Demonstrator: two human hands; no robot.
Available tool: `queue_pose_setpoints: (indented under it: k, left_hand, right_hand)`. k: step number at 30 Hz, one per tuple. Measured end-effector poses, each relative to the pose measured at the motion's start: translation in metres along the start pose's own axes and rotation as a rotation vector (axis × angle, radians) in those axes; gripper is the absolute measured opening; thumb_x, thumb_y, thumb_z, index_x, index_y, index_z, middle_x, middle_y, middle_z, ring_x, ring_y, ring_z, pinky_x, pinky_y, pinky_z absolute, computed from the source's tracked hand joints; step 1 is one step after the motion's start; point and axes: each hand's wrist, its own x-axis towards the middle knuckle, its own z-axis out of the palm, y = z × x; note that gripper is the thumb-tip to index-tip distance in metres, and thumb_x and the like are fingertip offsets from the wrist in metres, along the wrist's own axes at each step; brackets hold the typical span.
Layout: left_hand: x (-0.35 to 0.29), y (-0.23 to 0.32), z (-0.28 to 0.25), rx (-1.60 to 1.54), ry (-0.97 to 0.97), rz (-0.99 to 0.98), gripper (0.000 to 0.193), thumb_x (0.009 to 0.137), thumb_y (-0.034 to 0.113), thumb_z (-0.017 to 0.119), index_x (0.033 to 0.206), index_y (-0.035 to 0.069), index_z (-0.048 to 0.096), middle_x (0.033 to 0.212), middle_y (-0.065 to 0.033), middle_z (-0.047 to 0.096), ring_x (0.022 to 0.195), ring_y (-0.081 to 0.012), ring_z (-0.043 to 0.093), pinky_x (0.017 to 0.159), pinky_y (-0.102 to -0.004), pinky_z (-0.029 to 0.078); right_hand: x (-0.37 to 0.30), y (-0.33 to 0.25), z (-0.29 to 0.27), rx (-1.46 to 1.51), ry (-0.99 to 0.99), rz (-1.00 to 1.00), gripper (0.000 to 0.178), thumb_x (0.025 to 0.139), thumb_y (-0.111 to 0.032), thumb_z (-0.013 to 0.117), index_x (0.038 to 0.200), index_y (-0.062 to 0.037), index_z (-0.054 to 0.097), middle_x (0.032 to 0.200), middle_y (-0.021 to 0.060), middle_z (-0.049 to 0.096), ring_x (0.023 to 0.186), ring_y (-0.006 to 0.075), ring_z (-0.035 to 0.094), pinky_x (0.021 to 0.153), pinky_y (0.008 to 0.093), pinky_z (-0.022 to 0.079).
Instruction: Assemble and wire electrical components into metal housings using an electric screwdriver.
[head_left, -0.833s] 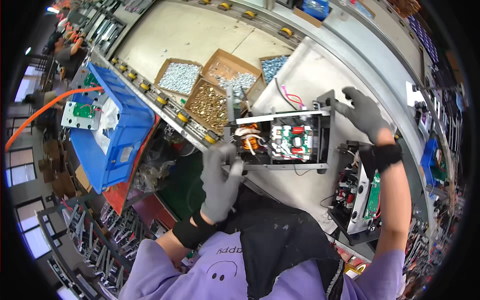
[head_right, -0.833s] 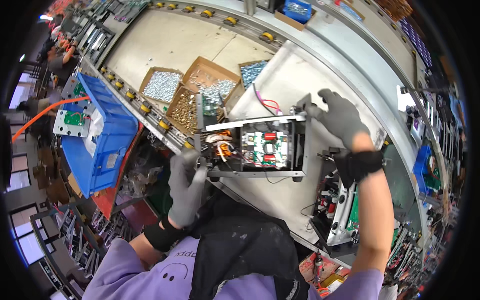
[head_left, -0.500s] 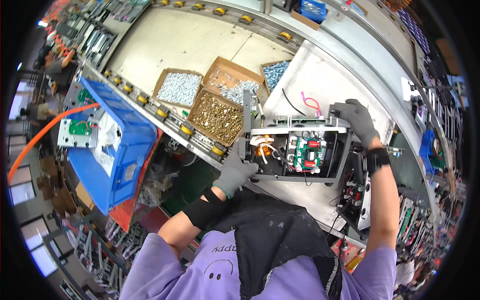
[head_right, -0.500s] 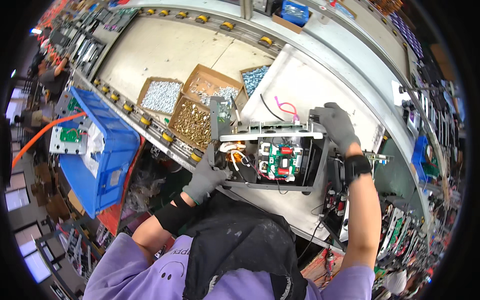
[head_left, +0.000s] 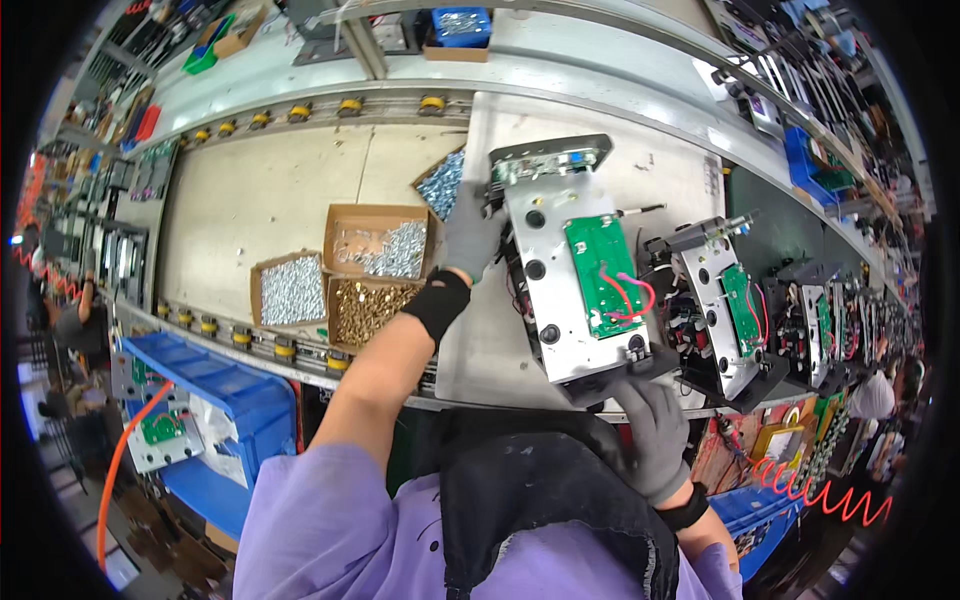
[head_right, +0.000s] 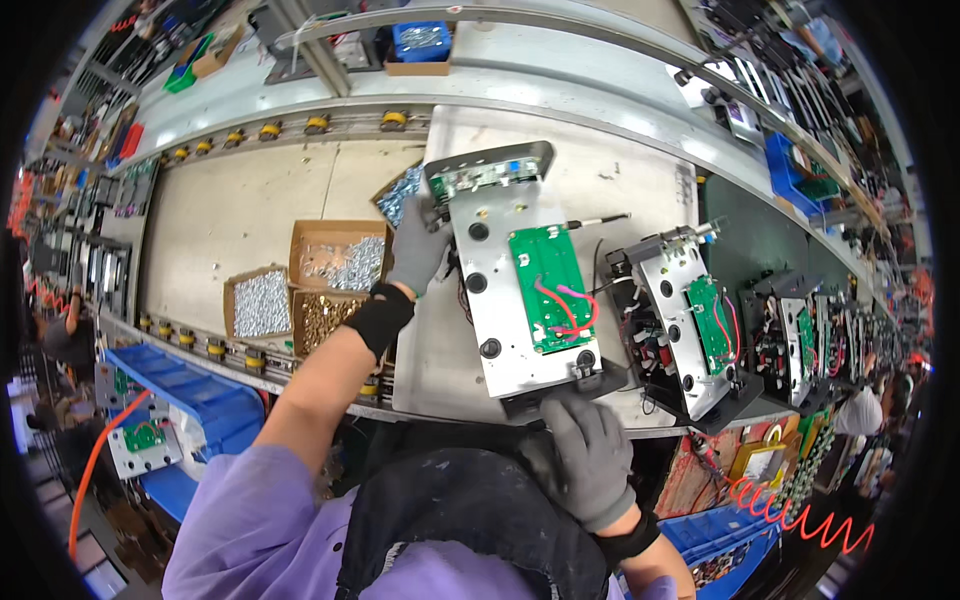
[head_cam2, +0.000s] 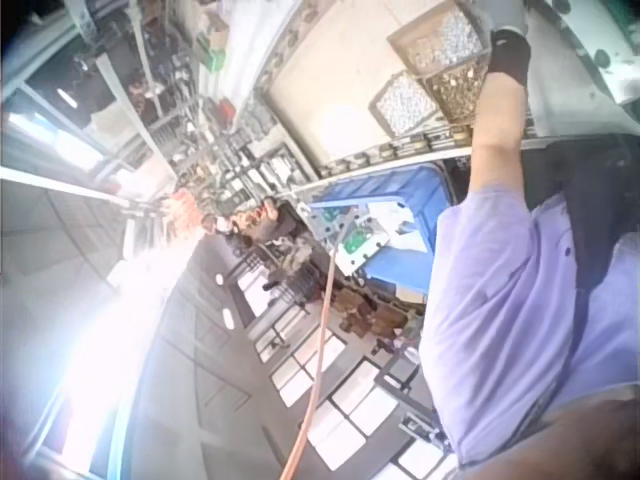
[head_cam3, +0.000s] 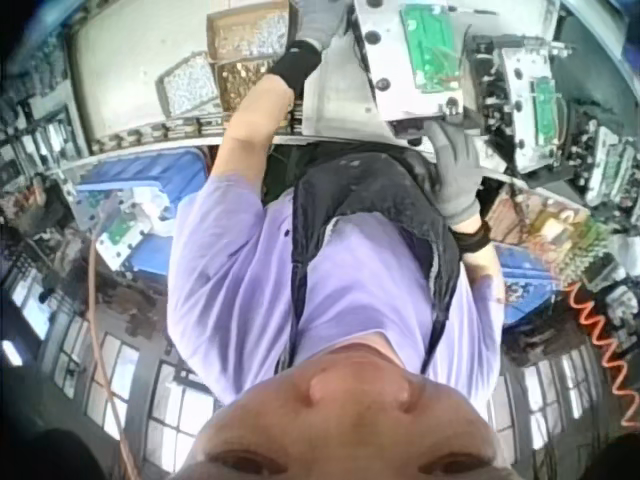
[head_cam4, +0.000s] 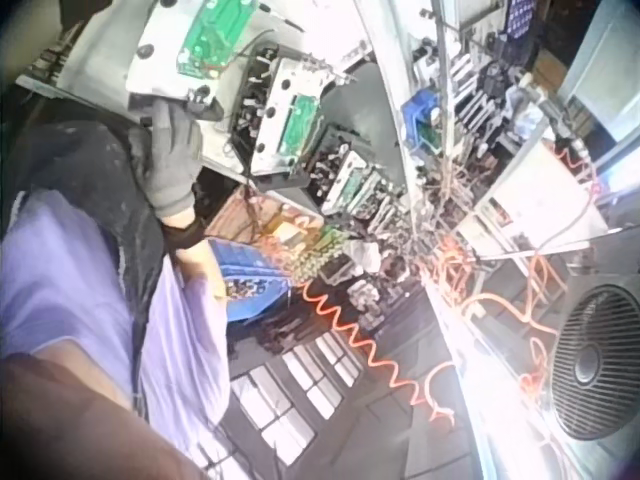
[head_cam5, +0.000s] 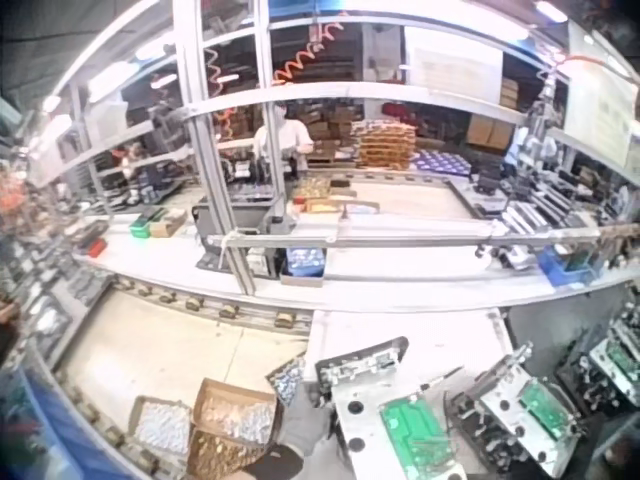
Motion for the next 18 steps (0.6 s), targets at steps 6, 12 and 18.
queue_pose_setpoints:
  k: [6,12,18]
  left_hand:
    - [-0.007,-0.012,0.007,-0.179,-0.202,-0.022,0.032,0.086,-0.002,0.049,0.118,0.0,0.051,0.102,-0.0109,0.06,0.092,-0.0215,0.061,0.073,-0.0304,0.053]
    - [-0.013,-0.012,0.03,0.106,-0.058,0.301,0.036,0.084,0.0,0.054,0.12,-0.003,0.053,0.118,-0.0165,0.052,0.112,-0.0292,0.051,0.096,-0.0348,0.04]
    - [0.011,-0.04,0.034,-0.216,-0.284,0.074,0.041,0.081,0.003,0.058,0.121,-0.002,0.052,0.122,-0.0149,0.049,0.111,-0.0285,0.052,0.092,-0.0356,0.044]
  right_hand:
    - [0.044,0.021,0.016,-0.18,-0.277,-0.111,0.062,0.068,-0.04,0.074,0.119,-0.0109,0.053,0.108,0.0093,0.059,0.099,0.0284,0.056,0.085,0.0456,0.038]
    - [0.032,0.041,0.035,-0.241,-0.058,-0.178,0.052,0.075,-0.037,0.065,0.119,-0.0112,0.053,0.103,0.0067,0.057,0.083,0.0233,0.06,0.07,0.0353,0.048]
    - [0.034,0.045,0.037,-0.289,-0.055,-0.198,0.049,0.079,-0.041,0.063,0.119,-0.0137,0.055,0.105,0.0052,0.061,0.085,0.0196,0.061,0.071,0.0348,0.049]
